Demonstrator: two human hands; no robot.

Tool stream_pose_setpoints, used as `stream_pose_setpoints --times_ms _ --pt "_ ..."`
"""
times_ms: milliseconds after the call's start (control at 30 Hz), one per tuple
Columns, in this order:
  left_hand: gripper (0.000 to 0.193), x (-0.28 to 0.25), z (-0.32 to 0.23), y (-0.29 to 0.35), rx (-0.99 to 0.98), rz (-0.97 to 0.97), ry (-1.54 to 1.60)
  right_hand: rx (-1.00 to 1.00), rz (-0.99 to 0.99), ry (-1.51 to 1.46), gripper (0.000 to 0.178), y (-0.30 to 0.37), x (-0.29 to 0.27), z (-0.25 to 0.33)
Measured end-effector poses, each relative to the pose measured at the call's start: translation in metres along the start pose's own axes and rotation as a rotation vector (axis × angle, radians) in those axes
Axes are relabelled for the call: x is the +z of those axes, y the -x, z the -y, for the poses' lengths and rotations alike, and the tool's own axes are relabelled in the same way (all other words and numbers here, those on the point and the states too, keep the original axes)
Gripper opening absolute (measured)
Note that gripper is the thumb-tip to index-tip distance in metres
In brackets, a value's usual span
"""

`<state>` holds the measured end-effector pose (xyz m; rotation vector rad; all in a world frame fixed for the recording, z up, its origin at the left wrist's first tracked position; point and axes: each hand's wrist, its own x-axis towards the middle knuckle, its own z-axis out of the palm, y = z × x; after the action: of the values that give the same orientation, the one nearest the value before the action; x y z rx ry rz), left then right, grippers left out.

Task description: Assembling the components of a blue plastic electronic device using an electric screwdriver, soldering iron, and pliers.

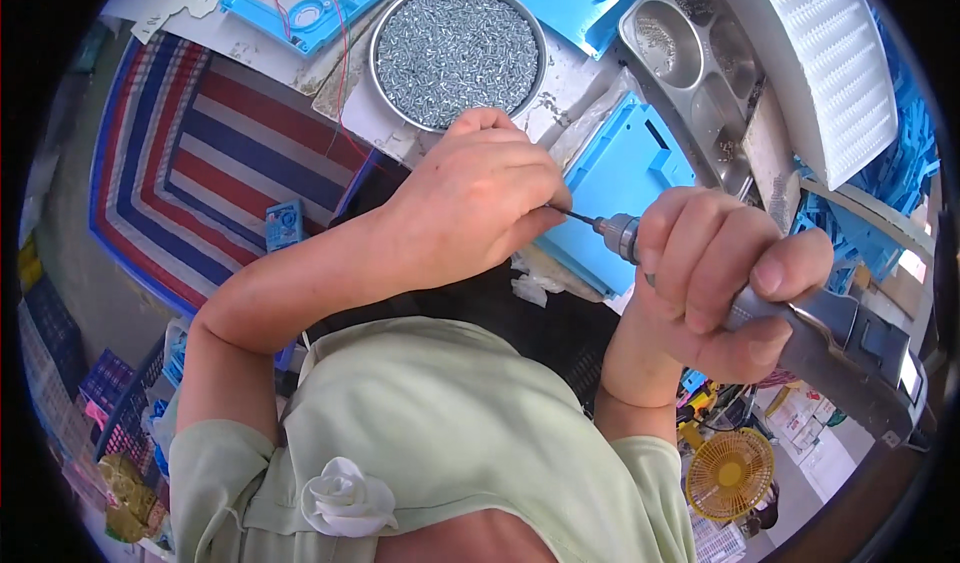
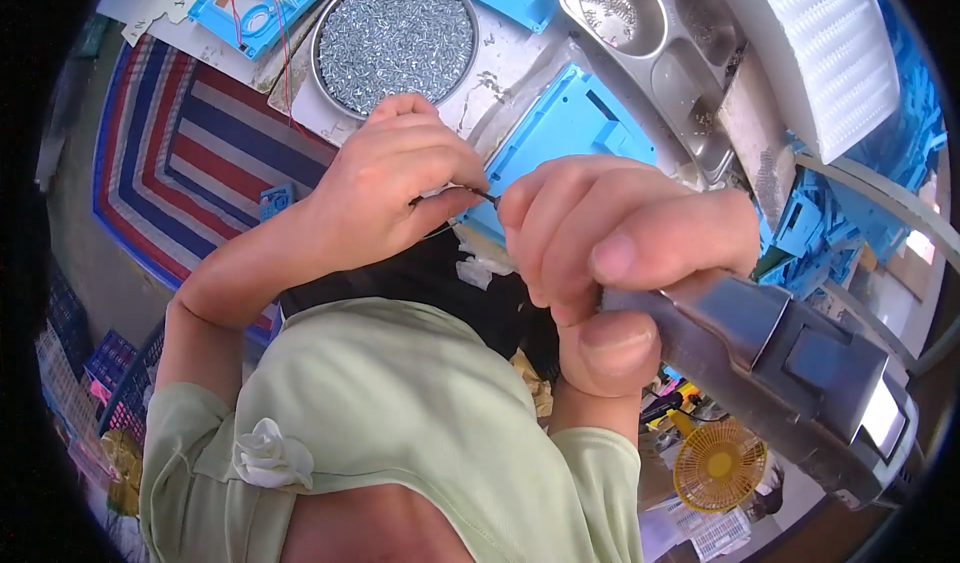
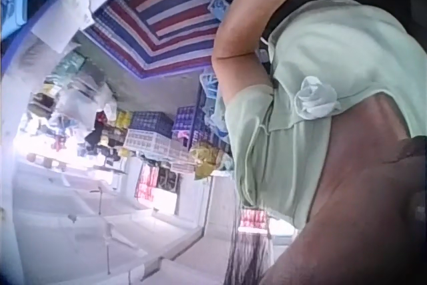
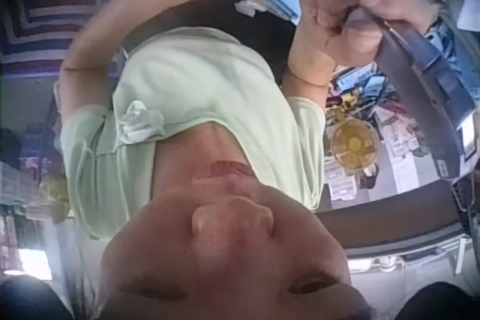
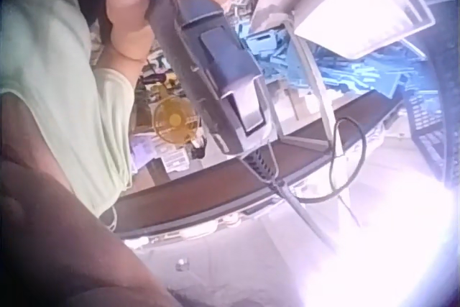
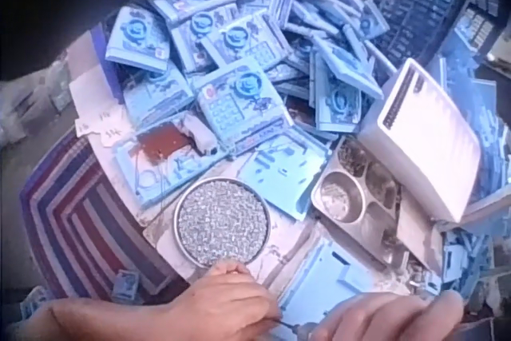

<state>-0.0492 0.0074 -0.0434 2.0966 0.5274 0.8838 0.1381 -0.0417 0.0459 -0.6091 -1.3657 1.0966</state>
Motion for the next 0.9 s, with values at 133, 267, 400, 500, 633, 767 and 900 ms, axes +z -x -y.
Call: stream_pose_setpoints --times_ms 133,267,400,500,633,767,900 --pt "0.032 -0.008 -0.007 -0.001 0.075 0.081 -0.218 0.022 -0.035 0.016 0.027 0.004 0.005 0.002" --pt "0.044 -0.017 -0.012 -0.004 0.043 0.067 -0.133 0.073 -0.106 -0.012 0.03 0.017 0.016 0.003" --pt "0.052 -0.038 0.005 -0.007 0.027 -0.025 -0.146 0.049 -0.19 -0.022 0.03 0.037 0.028 -0.013" --pt "0.05 -0.033 0.008 -0.001 -0.004 -0.03 -0.139 -0.004 -0.107 0.074 0.027 0.036 0.029 -0.026" --pt "0.044 -0.015 0.014 -0.002 0.012 -0.043 -0.144 0.024 -0.097 0.227 0.027 0.035 0.036 -0.026" --pt "0.034 0.009 0.016 -0.023 0.127 0.026 -0.111 0.041 -0.124 0.207 0.032 0.034 0.024 -0.017" --pt "0.032 0.044 -0.007 -0.05 0.293 0.086 -0.048 -0.196 -0.219 0.129 0.038 0.058 -0.037 0.049"
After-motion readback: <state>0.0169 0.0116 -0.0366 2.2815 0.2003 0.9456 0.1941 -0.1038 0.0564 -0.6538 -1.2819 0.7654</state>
